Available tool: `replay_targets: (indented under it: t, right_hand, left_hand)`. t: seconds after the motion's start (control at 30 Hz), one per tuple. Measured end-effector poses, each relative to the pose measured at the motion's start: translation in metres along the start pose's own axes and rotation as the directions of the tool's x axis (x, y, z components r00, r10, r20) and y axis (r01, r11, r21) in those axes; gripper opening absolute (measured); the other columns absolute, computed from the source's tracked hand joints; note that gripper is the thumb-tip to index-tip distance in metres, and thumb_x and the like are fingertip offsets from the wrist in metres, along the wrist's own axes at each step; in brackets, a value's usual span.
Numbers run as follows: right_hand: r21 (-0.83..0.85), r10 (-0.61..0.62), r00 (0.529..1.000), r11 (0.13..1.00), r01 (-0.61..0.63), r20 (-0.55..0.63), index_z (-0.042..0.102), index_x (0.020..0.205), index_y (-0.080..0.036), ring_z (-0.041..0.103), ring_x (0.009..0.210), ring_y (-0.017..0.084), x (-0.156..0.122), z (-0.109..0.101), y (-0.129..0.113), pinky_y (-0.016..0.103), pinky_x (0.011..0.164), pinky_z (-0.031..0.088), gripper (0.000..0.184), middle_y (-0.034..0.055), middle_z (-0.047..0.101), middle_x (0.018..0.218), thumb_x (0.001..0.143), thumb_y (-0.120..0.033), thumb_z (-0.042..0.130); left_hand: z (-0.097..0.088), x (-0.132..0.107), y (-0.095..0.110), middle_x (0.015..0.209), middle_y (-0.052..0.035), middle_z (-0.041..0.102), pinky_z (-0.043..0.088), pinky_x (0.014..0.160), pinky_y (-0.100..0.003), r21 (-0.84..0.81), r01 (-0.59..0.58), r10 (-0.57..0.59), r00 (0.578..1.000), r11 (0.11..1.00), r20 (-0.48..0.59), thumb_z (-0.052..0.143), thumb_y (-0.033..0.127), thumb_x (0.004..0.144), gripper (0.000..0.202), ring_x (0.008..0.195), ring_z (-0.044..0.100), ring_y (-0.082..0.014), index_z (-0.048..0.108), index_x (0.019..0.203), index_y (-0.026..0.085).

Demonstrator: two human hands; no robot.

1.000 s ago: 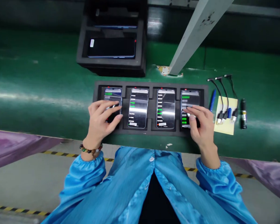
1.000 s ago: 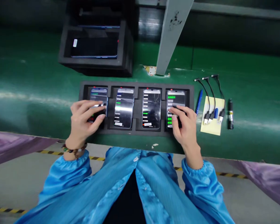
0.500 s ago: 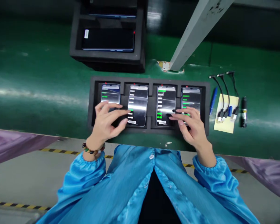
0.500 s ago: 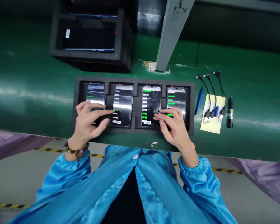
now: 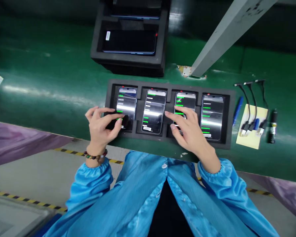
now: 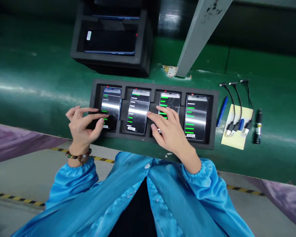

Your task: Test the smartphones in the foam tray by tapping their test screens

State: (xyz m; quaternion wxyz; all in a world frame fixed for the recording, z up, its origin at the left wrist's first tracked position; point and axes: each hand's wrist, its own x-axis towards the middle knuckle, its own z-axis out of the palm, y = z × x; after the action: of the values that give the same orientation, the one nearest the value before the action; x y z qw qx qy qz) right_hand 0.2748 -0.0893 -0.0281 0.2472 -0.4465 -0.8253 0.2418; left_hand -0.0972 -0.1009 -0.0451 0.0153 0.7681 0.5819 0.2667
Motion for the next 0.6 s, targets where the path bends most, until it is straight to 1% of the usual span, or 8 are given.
replay_targets:
  t: [0.1, 0.17, 0.27, 0.37, 0.43, 0.47, 0.53, 0.6]
  right_hand:
    - [0.011, -0.062, 0.995, 0.998, 0.061, 0.077, 0.06, 0.157, -0.031, 0.052, 0.157, 0.034, 0.012, 0.017, -0.014, 0.064, 0.133, 0.036, 0.047, 0.0019, 0.075, 0.152, 0.111, -0.024, 0.052]
    - [0.028, -0.093, 0.99, 0.995, 0.091, 0.105, 0.064, 0.153, -0.029, 0.058, 0.152, 0.032, 0.012, 0.023, -0.021, 0.064, 0.134, 0.036, 0.044, 0.0018, 0.081, 0.141, 0.111, -0.024, 0.052]
    - [0.076, -0.105, 0.99, 0.992, 0.098, 0.092, 0.069, 0.146, -0.031, 0.066, 0.142, 0.028, -0.003, 0.012, -0.018, 0.061, 0.132, 0.041, 0.04, 0.0008, 0.085, 0.128, 0.111, -0.025, 0.053]
    - [0.043, 0.077, 0.991, 0.996, -0.073, -0.112, 0.075, 0.138, -0.032, 0.068, 0.14, 0.028, -0.031, -0.016, 0.004, 0.06, 0.126, 0.049, 0.035, 0.0047, 0.081, 0.137, 0.111, -0.027, 0.054]
    - [0.024, 0.255, 0.917, 0.965, -0.26, -0.308, 0.076, 0.138, -0.031, 0.065, 0.144, 0.031, -0.051, -0.036, 0.024, 0.061, 0.124, 0.051, 0.035, 0.0077, 0.079, 0.138, 0.112, -0.028, 0.053]
    - [0.024, 0.304, 0.875, 0.947, -0.319, -0.377, 0.076, 0.139, -0.031, 0.064, 0.144, 0.032, -0.061, -0.045, 0.033, 0.063, 0.124, 0.051, 0.036, 0.0081, 0.08, 0.136, 0.113, -0.029, 0.052]
    - [0.022, 0.349, 0.821, 0.924, -0.381, -0.452, 0.077, 0.139, -0.031, 0.064, 0.144, 0.034, -0.075, -0.055, 0.048, 0.065, 0.124, 0.05, 0.036, 0.008, 0.081, 0.133, 0.114, -0.031, 0.051]
    - [0.015, 0.354, 0.815, 0.92, -0.392, -0.459, 0.076, 0.139, -0.032, 0.065, 0.144, 0.034, -0.082, -0.058, 0.055, 0.067, 0.125, 0.05, 0.035, 0.0075, 0.08, 0.135, 0.114, -0.033, 0.051]
  left_hand:
    - [0.001, 0.009, 0.014, 0.108, -0.007, 0.08, 0.042, 0.115, -0.059, -0.036, -0.056, 0.056, 0.998, 0.998, -0.019, 0.072, 0.035, 0.1, 0.021, 0.11, 0.075, -0.0291, 0.084, 0.114, 0.026]
    - [0.005, 0.019, 0.026, 0.111, -0.0066, 0.081, 0.042, 0.116, -0.057, -0.083, -0.112, 0.113, 0.994, 0.99, 0.01, 0.072, 0.033, 0.099, 0.027, 0.112, 0.075, -0.0297, 0.083, 0.123, 0.026]
    - [0.016, 0.034, 0.044, 0.119, -0.0052, 0.083, 0.039, 0.12, -0.057, -0.166, -0.203, 0.225, 0.966, 0.965, 0.129, 0.073, 0.033, 0.098, 0.037, 0.12, 0.074, -0.0313, 0.078, 0.134, 0.029]
    - [0.026, 0.041, 0.058, 0.119, -0.0028, 0.085, 0.037, 0.123, -0.056, -0.241, -0.265, 0.314, 0.929, 0.934, 0.196, 0.073, 0.033, 0.097, 0.035, 0.123, 0.074, -0.0309, 0.078, 0.132, 0.029]
    - [0.027, 0.041, 0.061, 0.108, -0.0004, 0.086, 0.039, 0.122, -0.055, -0.314, -0.298, 0.365, 0.913, 0.902, 0.182, 0.075, 0.031, 0.096, 0.026, 0.116, 0.076, -0.0288, 0.081, 0.121, 0.03]
    - [0.025, 0.04, 0.06, 0.103, 0.0004, 0.085, 0.04, 0.121, -0.055, -0.349, -0.307, 0.382, 0.908, 0.885, 0.172, 0.076, 0.031, 0.095, 0.022, 0.111, 0.077, -0.0278, 0.081, 0.117, 0.03]
    - [0.02, 0.036, 0.054, 0.101, 0.0, 0.085, 0.044, 0.118, -0.056, -0.36, -0.289, 0.36, 0.921, 0.887, 0.148, 0.075, 0.032, 0.096, 0.02, 0.107, 0.078, -0.0269, 0.082, 0.115, 0.03]
    - [0.013, 0.03, 0.04, 0.111, -0.0037, 0.083, 0.045, 0.118, -0.059, -0.256, -0.195, 0.226, 0.969, 0.947, 0.097, 0.073, 0.034, 0.099, 0.025, 0.111, 0.077, -0.028, 0.082, 0.121, 0.028]
